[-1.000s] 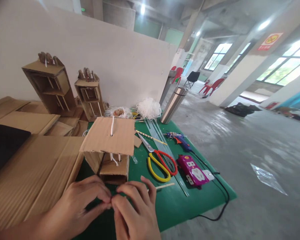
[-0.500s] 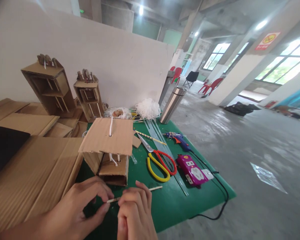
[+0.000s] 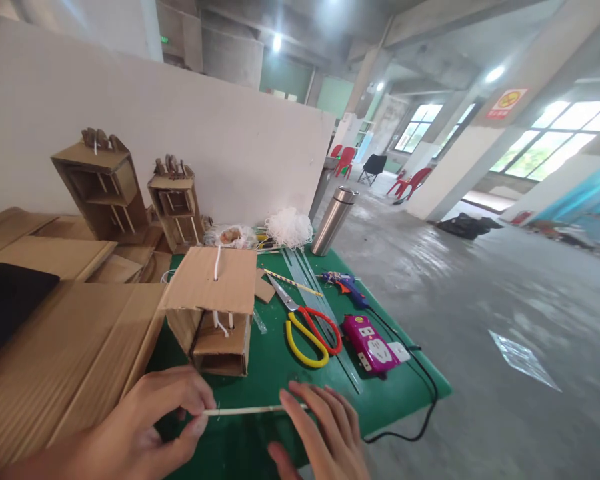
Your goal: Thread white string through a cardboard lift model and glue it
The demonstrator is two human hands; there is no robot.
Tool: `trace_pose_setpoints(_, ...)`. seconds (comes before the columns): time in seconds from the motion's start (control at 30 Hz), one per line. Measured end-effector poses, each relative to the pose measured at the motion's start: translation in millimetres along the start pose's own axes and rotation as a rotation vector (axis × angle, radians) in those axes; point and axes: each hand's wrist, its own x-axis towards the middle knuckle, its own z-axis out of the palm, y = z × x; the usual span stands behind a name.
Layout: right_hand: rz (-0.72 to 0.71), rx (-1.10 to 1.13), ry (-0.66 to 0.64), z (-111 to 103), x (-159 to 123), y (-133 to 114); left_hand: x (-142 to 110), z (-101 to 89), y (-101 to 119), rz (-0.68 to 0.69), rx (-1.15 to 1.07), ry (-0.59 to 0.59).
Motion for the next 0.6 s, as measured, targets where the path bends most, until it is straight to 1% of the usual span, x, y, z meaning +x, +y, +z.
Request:
trace_pose_setpoints(0.07, 0.008, 0.049, -0.019, 10, 16, -6, 1, -0.7, 1, 0.02, -0.001, 0.005)
trace_pose_setpoints(0.13, 0.027, 0.166, -0.038, 22, 26, -12, 0, -1.4, 2, 0.015, -0.011, 0.011)
trace_pose_setpoints(0.2, 0.087, 0.262, -0.036, 32, 29, -17, -1, -1.3, 1, -0.032, -0.033, 0.015)
trace_pose_setpoints(0.27, 0.134, 0.311, -0.026, 38, 29, -19, -3, -0.1, -1, -0.128, -0.057, -0.003)
trace_pose_setpoints(0.37, 0.171, 0.34, -0.008, 41, 26, -20, -5, 3.0, -4, -0.298, -0.097, -0.083)
trace_pose_setpoints(0.43, 0.177, 0.359, 0.003, 42, 26, -22, -4, 4.6, -6, -0.384, -0.117, -0.155)
trace_pose_setpoints(0.5, 0.175, 0.375, 0.006, 43, 27, -24, -3, 5.0, -6, -0.427, -0.126, -0.215)
trace_pose_setpoints(0.6, 0.181, 0.387, -0.013, 43, 28, -26, 1, 3.7, -4, -0.408, -0.145, -0.287)
